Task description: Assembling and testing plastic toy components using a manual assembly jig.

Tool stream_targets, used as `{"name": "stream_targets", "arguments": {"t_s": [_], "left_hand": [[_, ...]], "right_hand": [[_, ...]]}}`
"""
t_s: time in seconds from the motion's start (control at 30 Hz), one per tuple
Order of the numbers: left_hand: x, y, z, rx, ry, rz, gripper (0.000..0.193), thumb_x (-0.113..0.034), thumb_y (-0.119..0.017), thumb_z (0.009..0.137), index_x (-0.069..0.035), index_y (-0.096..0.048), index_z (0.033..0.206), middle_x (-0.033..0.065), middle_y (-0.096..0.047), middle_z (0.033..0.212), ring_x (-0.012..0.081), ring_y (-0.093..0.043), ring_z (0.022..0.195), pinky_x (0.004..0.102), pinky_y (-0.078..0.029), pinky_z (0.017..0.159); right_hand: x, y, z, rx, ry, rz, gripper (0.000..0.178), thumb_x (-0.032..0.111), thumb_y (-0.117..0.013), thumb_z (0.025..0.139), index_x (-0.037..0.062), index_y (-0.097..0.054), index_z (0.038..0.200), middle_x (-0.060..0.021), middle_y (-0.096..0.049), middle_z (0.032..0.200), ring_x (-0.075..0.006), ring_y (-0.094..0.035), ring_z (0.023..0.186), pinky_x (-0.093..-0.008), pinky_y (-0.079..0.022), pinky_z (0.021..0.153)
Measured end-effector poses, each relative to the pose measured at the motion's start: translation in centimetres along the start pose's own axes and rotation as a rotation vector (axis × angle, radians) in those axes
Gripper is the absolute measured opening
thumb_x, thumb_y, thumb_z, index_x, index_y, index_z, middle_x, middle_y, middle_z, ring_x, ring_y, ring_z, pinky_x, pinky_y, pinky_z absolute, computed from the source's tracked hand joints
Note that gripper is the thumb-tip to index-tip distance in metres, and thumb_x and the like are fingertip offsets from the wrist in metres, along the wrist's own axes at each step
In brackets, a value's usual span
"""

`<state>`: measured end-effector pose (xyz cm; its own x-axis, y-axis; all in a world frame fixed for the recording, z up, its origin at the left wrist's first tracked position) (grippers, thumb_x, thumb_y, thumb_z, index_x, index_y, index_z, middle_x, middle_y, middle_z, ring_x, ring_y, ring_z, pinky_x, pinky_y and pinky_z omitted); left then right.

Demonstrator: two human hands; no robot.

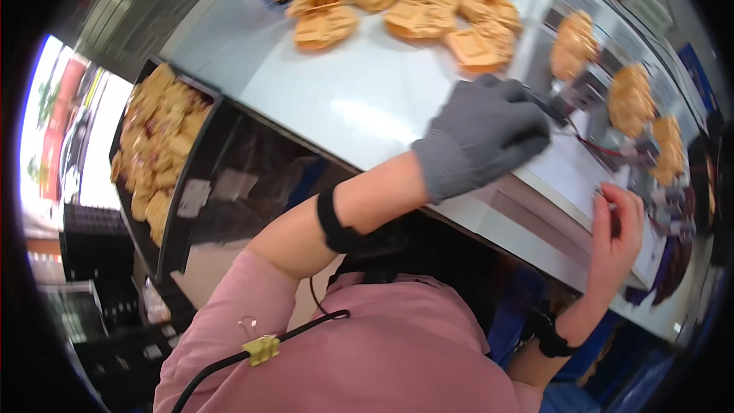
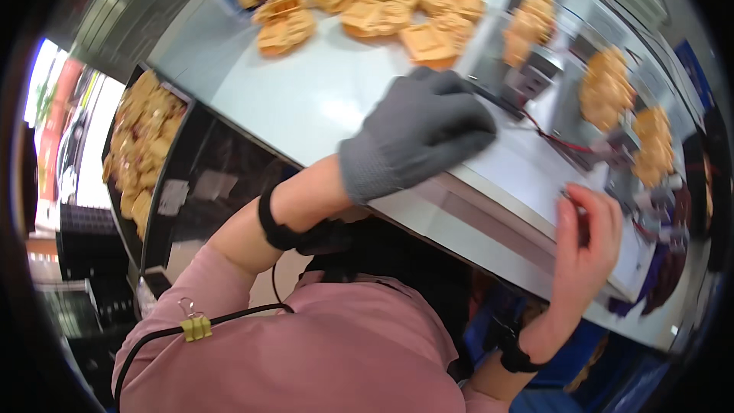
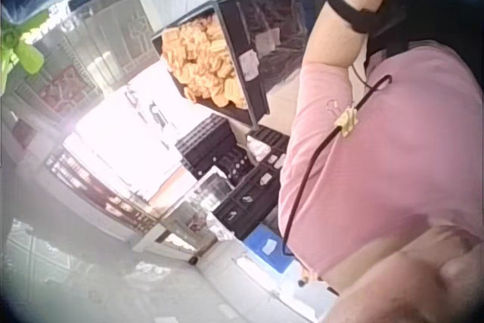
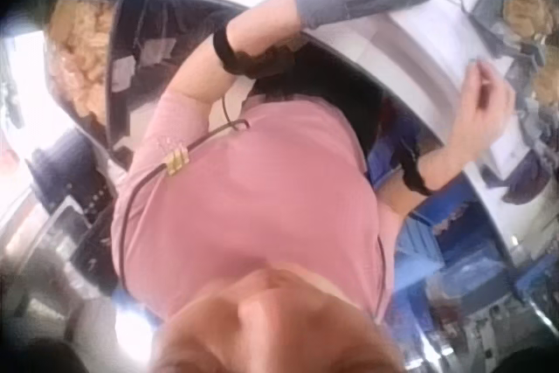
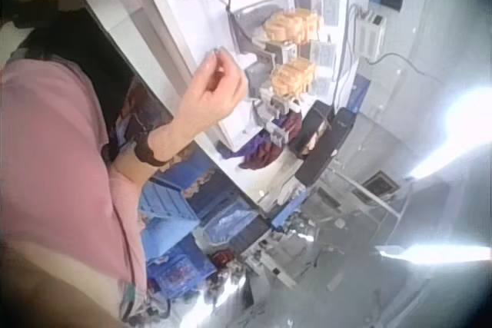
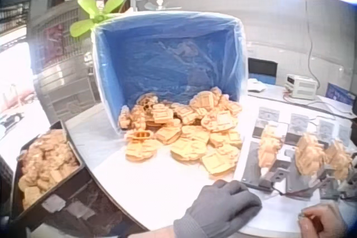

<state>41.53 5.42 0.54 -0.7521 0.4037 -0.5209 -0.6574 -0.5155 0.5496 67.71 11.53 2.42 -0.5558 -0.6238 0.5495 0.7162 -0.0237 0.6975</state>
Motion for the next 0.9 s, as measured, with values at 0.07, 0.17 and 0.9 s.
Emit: {"name": "stream_targets", "arguments": {"t_s": [0.07, 0.17, 0.9], "left_hand": [[-0.3, 0.0, 0.1, 0.046, 0.062, 0.026, 0.013, -0.029, -0.074, 0.087, -0.017, -0.072, 0.093, 0.008, -0.067, 0.093, 0.0315, -0.062, 0.086, 0.0429, -0.048, 0.079], [-0.4, 0.1, -0.3, 0.036, 0.099, 0.041, 0.013, -0.03, -0.074, 0.087, -0.018, -0.072, 0.091, 0.007, -0.067, 0.093, 0.0316, -0.062, 0.086, 0.0427, -0.049, 0.078], [-0.1, -1.0, -0.9, -0.123, 0.077, 0.046, 0.01, -0.028, -0.076, 0.082, -0.019, -0.072, 0.086, 0.0018, -0.068, 0.098, 0.029, -0.062, 0.09, 0.0414, -0.05, 0.078]], "right_hand": [[-0.4, -0.1, -0.1, 0.013, 0.002, -0.014, 0.012, 0.004, -0.067, 0.094, 0.0027, -0.07, 0.106, -0.0044, -0.062, 0.1, -0.0149, -0.054, 0.081, -0.0262, -0.043, 0.069], [-0.7, -0.4, -0.1, 0.015, 0.007, 0.0, 0.013, 0.005, -0.066, 0.096, 0.0026, -0.069, 0.108, -0.0047, -0.062, 0.102, -0.0144, -0.054, 0.083, -0.026, -0.043, 0.07], [-1.4, -0.6, 0.2, 0.032, 0.059, -0.005, 0.015, 0.009, -0.06, 0.103, 0.0009, -0.067, 0.113, -0.0033, -0.061, 0.107, -0.011, -0.054, 0.085, -0.0244, -0.044, 0.068]]}}
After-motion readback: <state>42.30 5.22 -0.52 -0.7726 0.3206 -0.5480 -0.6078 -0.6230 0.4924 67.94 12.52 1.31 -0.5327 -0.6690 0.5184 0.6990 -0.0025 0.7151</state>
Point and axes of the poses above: each hand's wrist, its own z-axis towards the middle knuckle, its own y-axis out of the back of the hand, x = y × z, the point moved 1 cm from there along z, towards the middle knuckle
